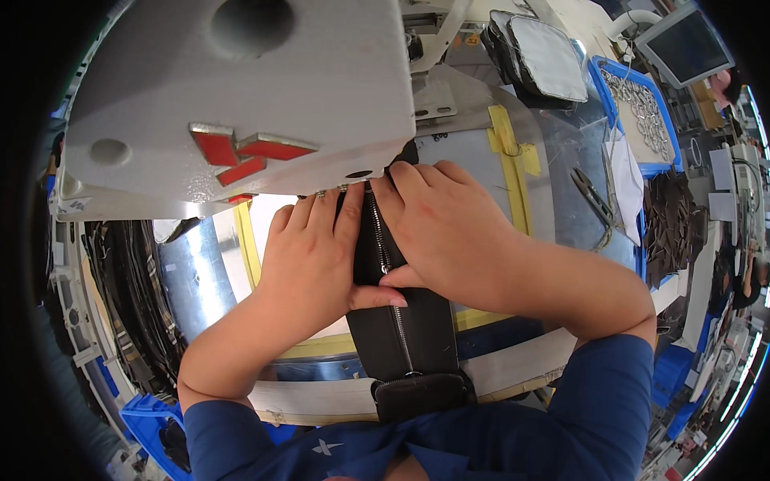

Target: The person operates an industrial sewing machine to attach zippers to black fabric pouches. They align the zipper tape with the fabric edge, guide the material under the presser foot, and sew along the zipper line. The person handles multiple pouches sequentially, adjusting the fabric and zipper position for each stitch.

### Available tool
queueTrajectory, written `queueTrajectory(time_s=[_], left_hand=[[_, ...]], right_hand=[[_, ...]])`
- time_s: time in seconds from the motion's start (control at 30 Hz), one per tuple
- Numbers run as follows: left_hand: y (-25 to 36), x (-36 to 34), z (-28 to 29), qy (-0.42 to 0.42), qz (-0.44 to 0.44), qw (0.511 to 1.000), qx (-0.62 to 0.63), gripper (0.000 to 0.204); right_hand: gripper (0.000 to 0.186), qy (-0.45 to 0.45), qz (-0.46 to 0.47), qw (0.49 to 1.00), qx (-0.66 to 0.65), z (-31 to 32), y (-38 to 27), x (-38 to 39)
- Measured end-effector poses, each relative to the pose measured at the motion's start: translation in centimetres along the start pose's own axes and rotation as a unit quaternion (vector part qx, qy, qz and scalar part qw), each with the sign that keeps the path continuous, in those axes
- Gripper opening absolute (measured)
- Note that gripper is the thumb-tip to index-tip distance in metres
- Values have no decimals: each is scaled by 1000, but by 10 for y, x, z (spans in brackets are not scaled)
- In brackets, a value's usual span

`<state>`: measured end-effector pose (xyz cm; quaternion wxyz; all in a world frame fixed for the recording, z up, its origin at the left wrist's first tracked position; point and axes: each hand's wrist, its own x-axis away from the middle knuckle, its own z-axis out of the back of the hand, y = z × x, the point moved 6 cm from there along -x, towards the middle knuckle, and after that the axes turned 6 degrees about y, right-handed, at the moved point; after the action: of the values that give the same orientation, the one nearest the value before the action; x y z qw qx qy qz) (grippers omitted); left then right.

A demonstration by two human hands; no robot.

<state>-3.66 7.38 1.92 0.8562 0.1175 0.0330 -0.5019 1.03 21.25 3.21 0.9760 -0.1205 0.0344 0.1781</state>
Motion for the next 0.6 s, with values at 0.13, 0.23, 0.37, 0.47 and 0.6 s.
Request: queueTrajectory(time_s=[0.13,0.23,0.37,0.47,0.6], left_hand=[[1,0,0,-10,2,1000,-4,128],[1,1,0,-6,-5,1000,-6,129],[-1,5,-6,-32,13,999,1,136],[1,3,-1,-9,-10,1000,-16,134],[0,2,-2,-13,-25,1000,-14,136]], right_hand=[[95,-12,8,1000,12,-1,-1,1],[89,3,19,1000,17,0,-4,2],[57,-27,46,999,3,-1,-15,8],[28,-47,75,995,-41,-5,-26,16],[10,-6,94,994,-55,-8,-38,22]])
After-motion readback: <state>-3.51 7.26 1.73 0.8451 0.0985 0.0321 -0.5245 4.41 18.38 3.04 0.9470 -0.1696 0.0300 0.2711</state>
